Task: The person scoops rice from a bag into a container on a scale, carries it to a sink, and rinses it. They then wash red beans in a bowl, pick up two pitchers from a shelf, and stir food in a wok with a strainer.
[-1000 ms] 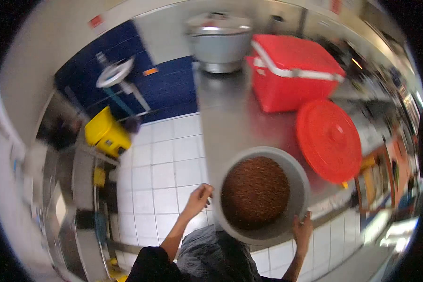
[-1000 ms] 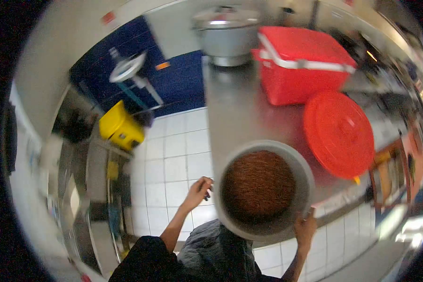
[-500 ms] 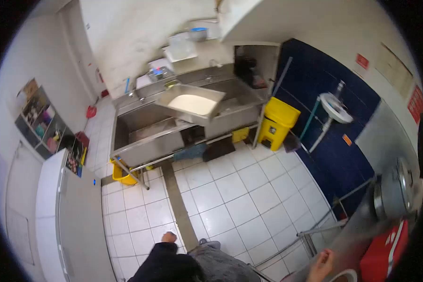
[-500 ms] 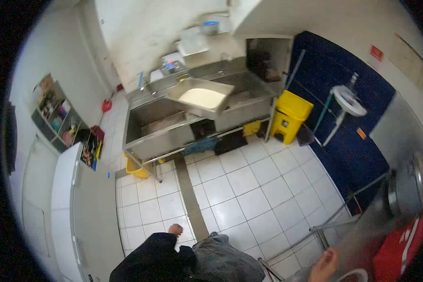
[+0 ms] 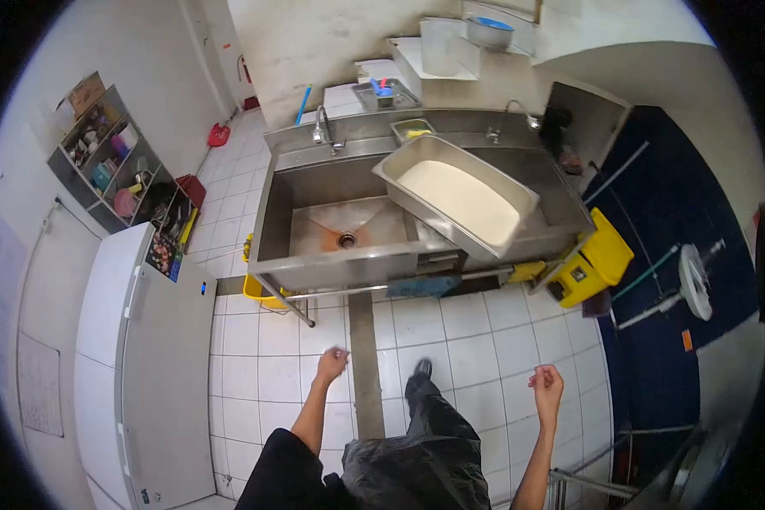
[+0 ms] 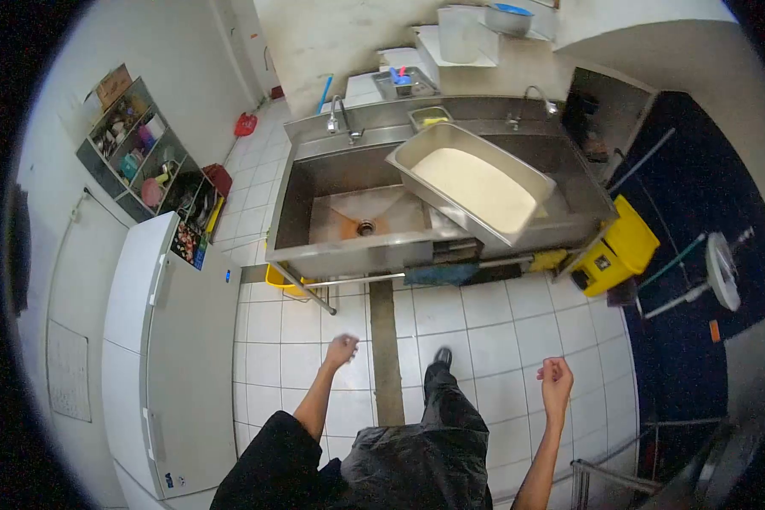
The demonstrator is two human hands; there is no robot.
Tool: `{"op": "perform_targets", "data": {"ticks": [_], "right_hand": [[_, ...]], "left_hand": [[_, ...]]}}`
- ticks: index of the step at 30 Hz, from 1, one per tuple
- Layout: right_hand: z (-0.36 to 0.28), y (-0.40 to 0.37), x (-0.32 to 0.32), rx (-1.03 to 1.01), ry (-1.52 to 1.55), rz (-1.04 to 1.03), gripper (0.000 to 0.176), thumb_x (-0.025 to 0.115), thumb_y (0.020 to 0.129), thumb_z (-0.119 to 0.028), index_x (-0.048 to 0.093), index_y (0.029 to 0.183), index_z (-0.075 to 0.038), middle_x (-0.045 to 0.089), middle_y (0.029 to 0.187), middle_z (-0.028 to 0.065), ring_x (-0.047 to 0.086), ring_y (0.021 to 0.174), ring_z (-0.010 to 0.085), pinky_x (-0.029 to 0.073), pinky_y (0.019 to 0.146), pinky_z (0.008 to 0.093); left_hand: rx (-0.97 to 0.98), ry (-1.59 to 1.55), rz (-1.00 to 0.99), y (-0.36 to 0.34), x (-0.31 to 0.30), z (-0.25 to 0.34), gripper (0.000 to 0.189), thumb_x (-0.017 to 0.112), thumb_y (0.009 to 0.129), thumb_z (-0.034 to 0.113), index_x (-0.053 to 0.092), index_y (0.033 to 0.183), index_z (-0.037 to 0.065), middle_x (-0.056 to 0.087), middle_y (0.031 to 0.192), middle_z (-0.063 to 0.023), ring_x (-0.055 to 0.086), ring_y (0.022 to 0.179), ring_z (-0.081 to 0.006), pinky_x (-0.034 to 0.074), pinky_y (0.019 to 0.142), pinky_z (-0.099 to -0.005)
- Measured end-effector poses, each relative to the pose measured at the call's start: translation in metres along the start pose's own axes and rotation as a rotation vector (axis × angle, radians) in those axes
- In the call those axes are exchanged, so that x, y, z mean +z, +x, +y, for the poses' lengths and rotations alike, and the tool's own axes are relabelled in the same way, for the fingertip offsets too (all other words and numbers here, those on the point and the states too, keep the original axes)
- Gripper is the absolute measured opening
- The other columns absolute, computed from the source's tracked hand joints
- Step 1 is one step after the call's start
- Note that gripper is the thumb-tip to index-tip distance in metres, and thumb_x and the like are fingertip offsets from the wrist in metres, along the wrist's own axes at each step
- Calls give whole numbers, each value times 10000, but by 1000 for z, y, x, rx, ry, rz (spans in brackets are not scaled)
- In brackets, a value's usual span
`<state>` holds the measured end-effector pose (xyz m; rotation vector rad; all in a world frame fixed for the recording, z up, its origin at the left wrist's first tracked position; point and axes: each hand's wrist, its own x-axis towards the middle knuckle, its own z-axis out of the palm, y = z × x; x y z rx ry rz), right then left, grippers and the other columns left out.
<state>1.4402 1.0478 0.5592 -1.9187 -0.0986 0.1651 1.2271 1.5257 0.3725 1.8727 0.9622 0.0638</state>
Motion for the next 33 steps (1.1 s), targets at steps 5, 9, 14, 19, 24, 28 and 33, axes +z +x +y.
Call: {"op": "perform_targets", "data": {"ticks": [5, 9, 14, 19, 24, 28, 33], "right_hand": [[-1, 180, 84, 69, 105, 50, 267, 507, 952, -290, 563, 932, -30, 566, 723, 28, 549, 635, 105, 450, 561, 246], [-23, 308, 127, 312, 178, 184, 407, 501, 940, -412, 552, 1051, -24, 578, 862, 68, 561, 718, 124, 466, 570, 266], [-34, 408, 157, 336, 108, 90, 370, 531, 929, -384, 549, 1015, -25, 557, 839, 47, 535, 737, 104, 439, 594, 248], [25, 442, 175, 158, 72, 170, 296, 570, 887, -149, 552, 1104, 51, 617, 927, 105, 566, 840, 191, 452, 767, 299], [-25, 425, 203, 186, 197, 378, 307, 499, 848, -29, 546, 1127, 88, 605, 1026, 160, 570, 883, 220, 455, 789, 325], [-119, 376, 215, 90, -60, 353, 223, 505, 831, 0, 569, 1029, 79, 608, 933, 120, 554, 809, 184, 455, 728, 318], [-283, 411, 327, 87, -279, 142, 176, 474, 806, 46, 577, 944, 82, 591, 796, 78, 520, 735, 148, 434, 669, 292]], "left_hand": [[278, 77, 150, 184, -41, 202, 273, 531, 883, 277, 648, 914, 32, 659, 840, -174, 639, 801, -306, 487, 719, -382], [391, 146, 211, 318, -42, 333, 248, 533, 881, 238, 634, 956, 24, 645, 926, -167, 627, 842, -282, 490, 755, -383], [334, 501, 348, 435, -19, 390, 415, 608, 806, 279, 550, 1138, 38, 530, 1166, -180, 479, 1133, -328, 448, 868, -489], [189, 528, 282, 509, -1, 414, 395, 629, 788, 286, 565, 1098, 50, 600, 1032, -192, 574, 979, -354, 481, 825, -481], [385, 395, 194, 552, -14, 380, 300, 604, 815, 310, 622, 946, 41, 643, 775, -197, 629, 714, -375, 503, 693, -477], [456, 331, 284, 536, -32, 290, 309, 604, 826, 346, 648, 845, 42, 612, 645, -200, 621, 650, -384, 489, 606, -468], [110, 39, 279, 503, -82, 184, 346, 688, 761, 331, 599, 712, 0, 555, 577, -211, 550, 511, -324, 414, 483, -412]]}}
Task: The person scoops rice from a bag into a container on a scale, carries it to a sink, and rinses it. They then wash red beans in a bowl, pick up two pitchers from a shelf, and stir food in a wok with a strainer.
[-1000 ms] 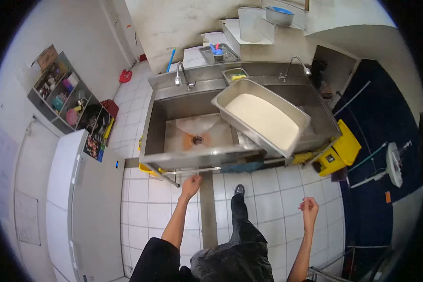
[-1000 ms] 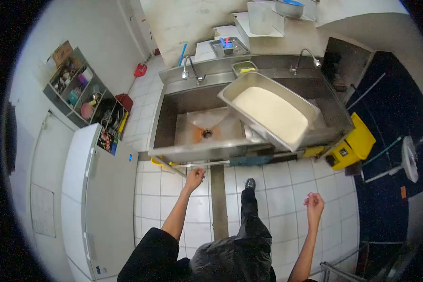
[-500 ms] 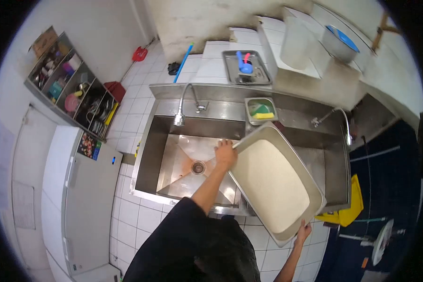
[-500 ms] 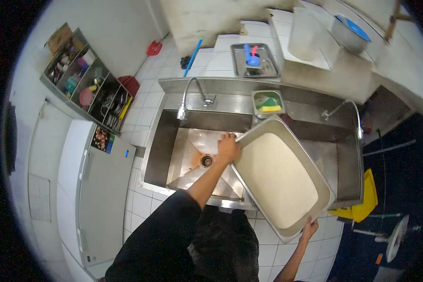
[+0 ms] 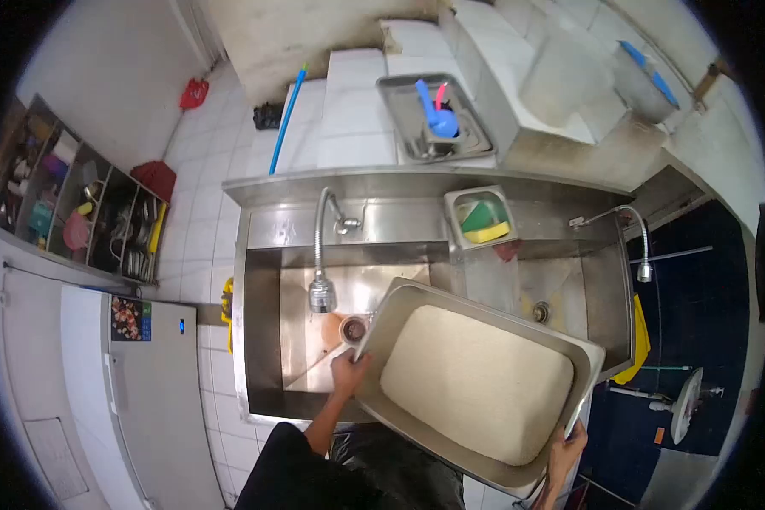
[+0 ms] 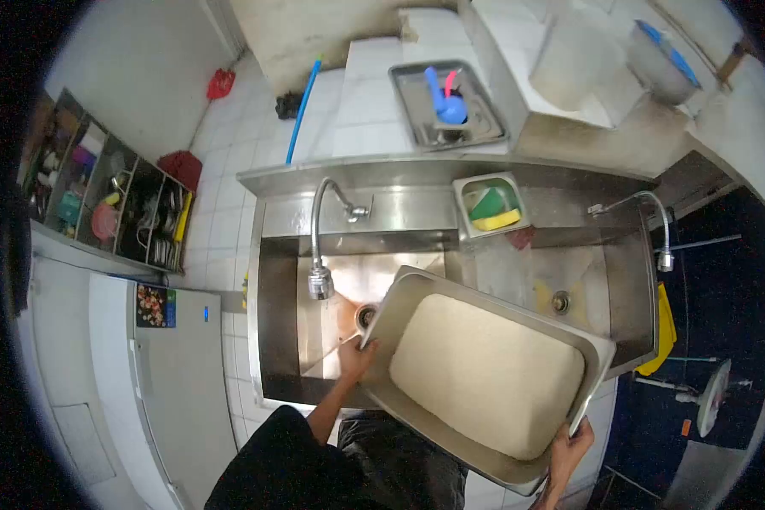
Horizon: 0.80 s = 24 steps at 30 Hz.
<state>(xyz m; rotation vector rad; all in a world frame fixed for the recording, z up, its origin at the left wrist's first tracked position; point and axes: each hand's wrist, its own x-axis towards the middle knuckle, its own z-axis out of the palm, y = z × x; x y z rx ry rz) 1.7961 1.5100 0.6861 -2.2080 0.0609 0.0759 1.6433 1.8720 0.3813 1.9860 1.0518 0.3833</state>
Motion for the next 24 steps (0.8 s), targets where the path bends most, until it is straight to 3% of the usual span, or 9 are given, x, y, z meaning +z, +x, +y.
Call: {"op": "perform_targets", "data": {"ticks": [2, 5, 7, 11, 13, 16, 20, 22, 24], "right_hand": [[5, 6, 28, -11, -84, -144, 188, 465, 791, 62, 583, 936, 81, 598, 802, 71, 526, 744, 138, 431, 688, 283], [-11, 12, 85, 14, -137, -271, 196, 472, 774, 60, 593, 928, 78, 613, 818, 76, 535, 776, 129, 431, 715, 268], [-23, 8, 132, -98, -184, -205, 201, 487, 773, 42, 597, 938, 72, 618, 811, 88, 540, 780, 130, 433, 716, 265], [24, 35, 219, -52, -67, -360, 190, 492, 775, 28, 600, 927, 63, 609, 778, 81, 527, 742, 128, 440, 688, 278], [47, 46, 254, -42, -247, -514, 170, 512, 786, 20, 595, 929, 55, 593, 745, 76, 508, 708, 127, 440, 655, 295], [43, 67, 318, -63, -148, -522, 81, 518, 829, -19, 567, 868, 32, 525, 682, 51, 458, 638, 104, 398, 581, 302], [73, 102, 390, -83, -228, -495, 75, 519, 835, -29, 569, 854, 24, 512, 644, 36, 449, 624, 91, 392, 560, 292], [132, 129, 422, -234, -436, -483, 231, 580, 817, -98, 580, 967, 77, 589, 769, 196, 578, 700, 291, 463, 673, 362], [192, 143, 450, -145, -332, -463, 246, 579, 817, -113, 573, 962, 85, 593, 802, 223, 581, 734, 352, 469, 697, 391]], "left_hand": [[-224, 71, -40, -9, -35, -43, 440, 705, 737, 354, 527, 602, -24, 518, 554, -211, 472, 456, -250, 366, 475, -405], [-290, 122, 76, -18, -85, -70, 465, 670, 762, 397, 548, 621, -29, 534, 565, -234, 553, 495, -332, 406, 497, -432], [-307, 125, 114, -18, -117, -76, 454, 671, 765, 389, 556, 629, -29, 541, 570, -238, 568, 515, -355, 416, 504, -441], [-397, 268, 217, 9, -155, -115, 437, 681, 764, 373, 567, 640, -30, 569, 589, -242, 604, 552, -371, 437, 516, -457], [-379, 354, 248, 15, -168, -135, 417, 682, 772, 343, 563, 643, -35, 549, 556, -226, 553, 492, -362, 403, 484, -451], [-463, 246, 392, 25, -175, -138, 396, 682, 783, 307, 550, 645, -41, 479, 502, -200, 398, 437, -353, 319, 450, -436], [-455, 275, 428, 31, -156, -169, 411, 673, 792, 311, 554, 652, -57, 511, 539, -223, 475, 477, -381, 359, 477, -444], [-476, 292, 402, 42, -142, -185, 389, 679, 788, 297, 577, 682, -63, 538, 557, -214, 512, 496, -341, 390, 495, -428], [-547, 201, 365, 57, -127, -202, 380, 677, 791, 279, 613, 763, -95, 593, 620, -210, 583, 561, -319, 459, 564, -415]]}}
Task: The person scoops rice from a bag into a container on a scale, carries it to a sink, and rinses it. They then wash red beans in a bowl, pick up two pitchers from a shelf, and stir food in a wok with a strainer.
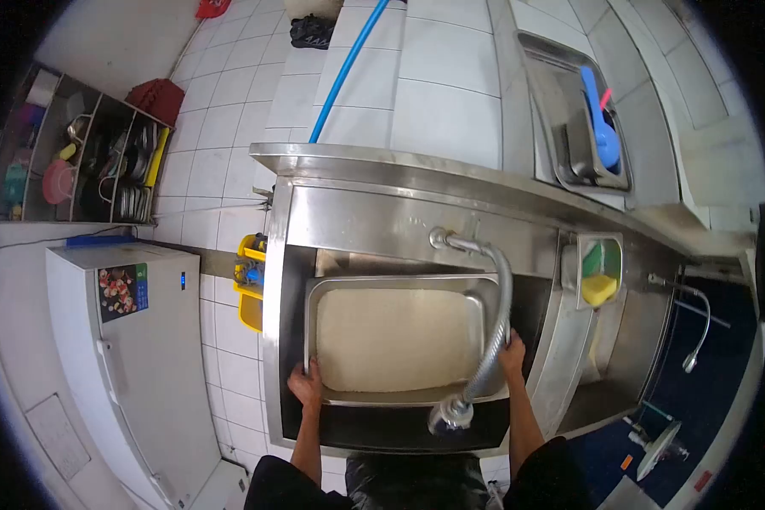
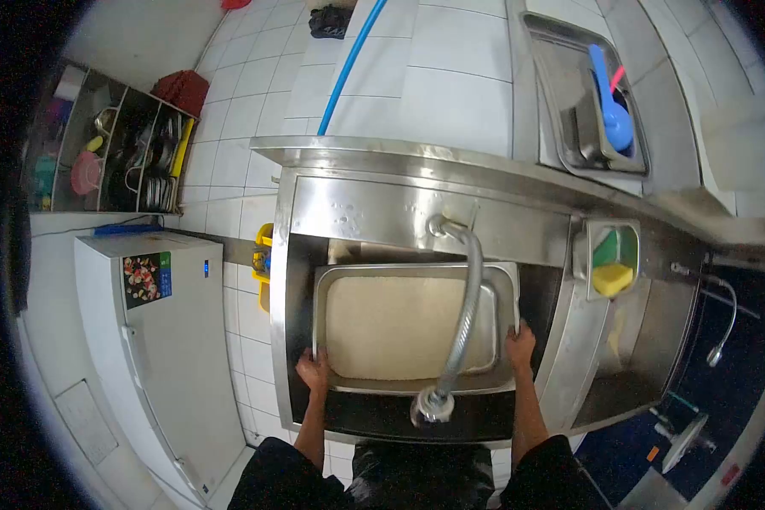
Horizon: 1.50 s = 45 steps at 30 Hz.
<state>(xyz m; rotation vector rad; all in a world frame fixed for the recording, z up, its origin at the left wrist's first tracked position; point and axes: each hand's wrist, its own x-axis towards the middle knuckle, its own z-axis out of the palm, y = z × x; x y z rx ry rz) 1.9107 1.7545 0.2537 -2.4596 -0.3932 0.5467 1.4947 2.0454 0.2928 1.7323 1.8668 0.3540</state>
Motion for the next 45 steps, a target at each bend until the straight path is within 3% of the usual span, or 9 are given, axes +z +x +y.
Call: {"op": "perform_targets", "data": {"ticks": [10, 12, 17, 20, 22, 29, 34, 39, 45], "right_hand": [[42, 2, 24, 147, -363, -347, 400, 658, 795, -284, 584, 1039, 25, 643, 949, 224, 633, 920, 343, 490, 823, 414], [25, -14, 30, 401, -282, -302, 454, 635, 807, -299, 562, 1137, 5, 623, 1031, 240, 615, 951, 384, 483, 842, 432], [4, -53, 33, -106, -215, 201, 269, 580, 812, -151, 582, 1052, -30, 618, 841, 174, 607, 753, 272, 481, 710, 370], [-63, -105, -14, 70, 50, -86, 237, 594, 855, -180, 588, 1026, -17, 633, 812, 109, 615, 718, 177, 490, 677, 310], [-81, -135, -30, 70, 209, -178, 211, 585, 880, -178, 587, 1011, -12, 633, 798, 84, 609, 707, 143, 487, 667, 285], [-48, -271, -71, 190, 304, -63, 125, 535, 917, -107, 597, 968, -11, 620, 778, 68, 603, 719, 125, 484, 662, 254], [-20, -344, -95, 356, 451, 57, 142, 508, 924, -103, 577, 956, 16, 628, 812, 89, 625, 733, 157, 533, 658, 293], [50, -418, -85, 483, 529, 168, 194, 516, 923, -197, 583, 940, -16, 641, 759, 95, 633, 636, 169, 495, 537, 283], [155, -516, -45, 749, 574, -18, 192, 537, 900, -199, 595, 953, -24, 656, 756, 128, 644, 580, 186, 486, 471, 286]], "left_hand": [[-182, 72, -277, 31, 27, 26, 355, 628, 808, 290, 643, 935, -41, 645, 857, -249, 619, 811, -422, 478, 759, -459], [-55, 290, -311, 38, 35, 15, 310, 636, 809, 243, 637, 1001, -1, 645, 962, -213, 626, 852, -393, 494, 783, -419], [334, -366, -460, 28, 9, 209, 196, 584, 846, 46, 632, 1035, 26, 645, 976, -139, 653, 864, -268, 533, 739, -325], [532, -565, -781, 12, 34, 302, 269, 558, 863, 70, 590, 1129, 47, 604, 1111, -159, 634, 943, -304, 525, 780, -348], [1039, -390, -350, 12, 80, 339, 392, 592, 865, 134, 510, 1224, 0, 619, 1060, -165, 632, 885, -195, 527, 717, -343], [83, -552, -985, 27, 122, 437, 740, 600, 865, 288, 223, 1412, -40, 562, 1085, -243, 622, 559, -214, 547, 495, -322], [463, -762, -995, 11, 77, 398, 313, 481, 952, 302, 604, 1096, 52, 604, 951, -83, 514, 505, -95, 512, 487, -264], [182, -745, -856, -18, -23, 330, 496, 339, 974, 456, 618, 1105, 68, 637, 886, -32, 569, 697, -93, 464, 616, -258], [551, -762, -659, -91, -130, 339, 470, 418, 958, 430, 580, 1157, 36, 643, 934, -48, 562, 783, -112, 439, 701, -251]]}}
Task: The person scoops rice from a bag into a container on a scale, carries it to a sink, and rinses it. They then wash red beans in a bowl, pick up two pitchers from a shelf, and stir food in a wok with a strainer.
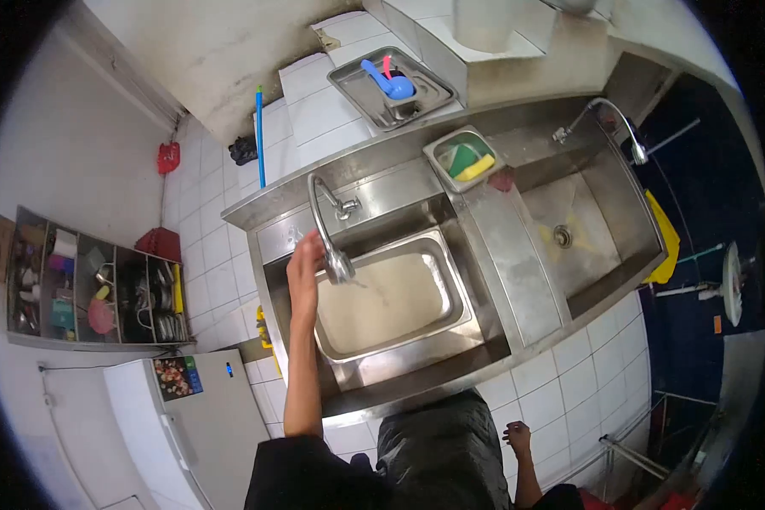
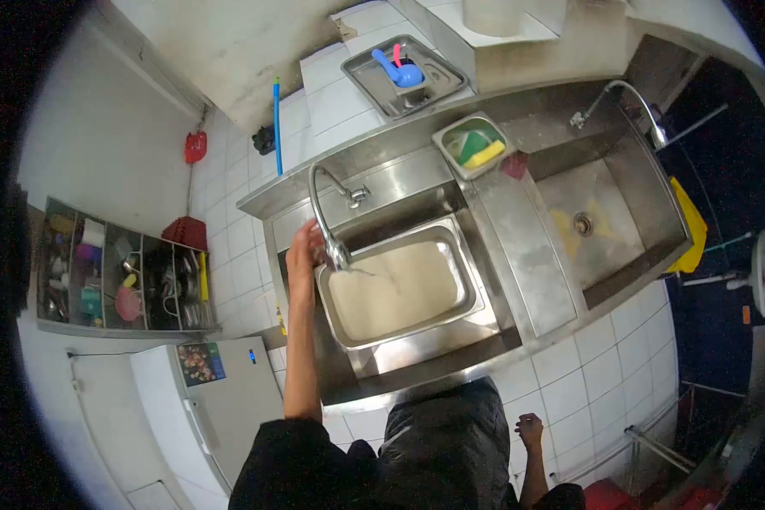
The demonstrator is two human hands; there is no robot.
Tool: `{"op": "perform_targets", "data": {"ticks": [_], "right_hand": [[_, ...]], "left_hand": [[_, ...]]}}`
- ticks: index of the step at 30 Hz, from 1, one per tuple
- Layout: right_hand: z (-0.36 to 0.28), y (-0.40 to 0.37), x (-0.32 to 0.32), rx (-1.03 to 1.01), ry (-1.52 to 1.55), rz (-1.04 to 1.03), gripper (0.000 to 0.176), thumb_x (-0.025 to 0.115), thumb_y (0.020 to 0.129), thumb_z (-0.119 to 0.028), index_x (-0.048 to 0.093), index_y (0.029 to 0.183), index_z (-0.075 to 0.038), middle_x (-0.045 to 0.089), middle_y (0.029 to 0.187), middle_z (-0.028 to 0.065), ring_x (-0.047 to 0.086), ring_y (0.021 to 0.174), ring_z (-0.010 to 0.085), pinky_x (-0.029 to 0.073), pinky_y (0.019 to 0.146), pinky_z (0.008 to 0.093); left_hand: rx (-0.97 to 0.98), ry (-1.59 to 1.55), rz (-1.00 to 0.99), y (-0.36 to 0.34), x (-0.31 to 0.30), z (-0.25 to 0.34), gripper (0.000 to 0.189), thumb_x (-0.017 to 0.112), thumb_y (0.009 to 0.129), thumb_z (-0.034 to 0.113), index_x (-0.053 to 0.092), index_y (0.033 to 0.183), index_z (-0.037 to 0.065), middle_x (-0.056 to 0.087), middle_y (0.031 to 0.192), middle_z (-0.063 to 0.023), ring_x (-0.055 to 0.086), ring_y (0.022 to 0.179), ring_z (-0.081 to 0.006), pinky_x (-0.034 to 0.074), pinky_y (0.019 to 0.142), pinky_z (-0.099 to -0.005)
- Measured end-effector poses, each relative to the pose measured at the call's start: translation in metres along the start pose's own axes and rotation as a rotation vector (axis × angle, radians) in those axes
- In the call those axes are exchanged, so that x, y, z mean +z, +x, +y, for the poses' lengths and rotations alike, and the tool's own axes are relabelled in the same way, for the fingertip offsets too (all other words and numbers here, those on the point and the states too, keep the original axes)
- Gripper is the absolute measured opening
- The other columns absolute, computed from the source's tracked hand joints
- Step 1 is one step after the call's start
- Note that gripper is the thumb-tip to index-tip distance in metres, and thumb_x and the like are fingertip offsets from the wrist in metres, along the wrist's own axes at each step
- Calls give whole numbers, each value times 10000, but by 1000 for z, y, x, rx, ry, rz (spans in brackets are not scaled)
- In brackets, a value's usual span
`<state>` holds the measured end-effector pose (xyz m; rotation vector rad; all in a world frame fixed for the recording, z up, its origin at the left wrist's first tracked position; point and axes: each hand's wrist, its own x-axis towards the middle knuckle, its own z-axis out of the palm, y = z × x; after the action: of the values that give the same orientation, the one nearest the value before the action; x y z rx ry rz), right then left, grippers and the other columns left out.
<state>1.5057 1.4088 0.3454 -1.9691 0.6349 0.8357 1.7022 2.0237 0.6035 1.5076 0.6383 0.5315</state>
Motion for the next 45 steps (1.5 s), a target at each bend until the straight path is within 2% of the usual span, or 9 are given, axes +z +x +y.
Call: {"op": "perform_targets", "data": {"ticks": [6, 14, 17, 19, 26, 33, 40, 42, 45], "right_hand": [[98, -24, -41, 116, 296, 80, 204, 518, 879, -192, 567, 994, -30, 634, 740, 131, 637, 552, 215, 496, 432, 319], [182, -97, -23, 149, 589, 264, 277, 620, 848, -306, 563, 972, -65, 637, 754, 132, 635, 549, 235, 493, 419, 334], [211, -128, 1, 259, 796, 141, 279, 546, 866, -310, 622, 935, -51, 626, 728, 71, 592, 596, 172, 479, 468, 313], [148, -159, 31, 242, 461, 318, 214, 553, 859, -235, 650, 893, -48, 628, 728, 70, 582, 629, 165, 473, 507, 307], [261, -140, 97, -310, 52, 338, 218, 568, 803, -176, 633, 953, -32, 656, 818, 144, 631, 686, 248, 516, 668, 357], [136, -207, 100, 85, 404, 324, 169, 521, 880, -159, 613, 911, -21, 619, 699, 68, 569, 597, 137, 464, 500, 286], [165, -226, 116, 168, 569, 363, 198, 508, 929, -229, 554, 965, -41, 614, 732, 79, 583, 564, 149, 466, 460, 278], [184, -229, 119, 166, 542, 368, 186, 503, 930, -220, 561, 963, -46, 613, 738, 73, 576, 557, 145, 461, 454, 274], [206, -237, 129, 111, 607, 408, 181, 518, 908, -213, 598, 956, -58, 612, 734, 67, 566, 551, 138, 450, 433, 268]], "left_hand": [[246, 403, -80, 8, 13, -43, 353, 496, 958, 273, 533, 1183, 4, 635, 859, -46, 548, 690, -102, 430, 621, -246], [106, 241, -230, -19, 14, -38, 515, 641, 867, 324, 459, 1292, 98, 633, 1004, -79, 591, 837, -153, 449, 693, -270], [86, 339, -208, -26, 15, -22, 439, 593, 897, 303, 472, 1251, 73, 553, 827, -6, 493, 719, -101, 411, 655, -261], [115, 270, -229, -17, 11, -35, 425, 581, 903, 324, 486, 1230, 69, 534, 811, -5, 460, 705, -101, 393, 650, -261], [199, 366, -235, -8, 4, -59, 367, 566, 906, 339, 524, 1113, 38, 504, 760, -29, 421, 664, -121, 378, 625, -287], [290, 479, -243, -3, -1, -72, 385, 594, 893, 306, 508, 1152, 34, 530, 833, -75, 494, 704, -155, 413, 648, -304], [342, 547, -214, -9, -5, -77, 524, 532, 938, 359, 395, 1324, 33, 537, 1111, -138, 538, 973, -214, 428, 858, -340], [354, 266, -52, -34, -7, -67, 513, 555, 928, 295, 404, 1336, 24, 522, 1183, -171, 515, 1039, -235, 417, 894, -325], [358, 218, 186, -72, -29, -109, 355, 454, 974, 277, 516, 1173, -11, 594, 1028, -129, 567, 920, -210, 445, 839, -305]]}}
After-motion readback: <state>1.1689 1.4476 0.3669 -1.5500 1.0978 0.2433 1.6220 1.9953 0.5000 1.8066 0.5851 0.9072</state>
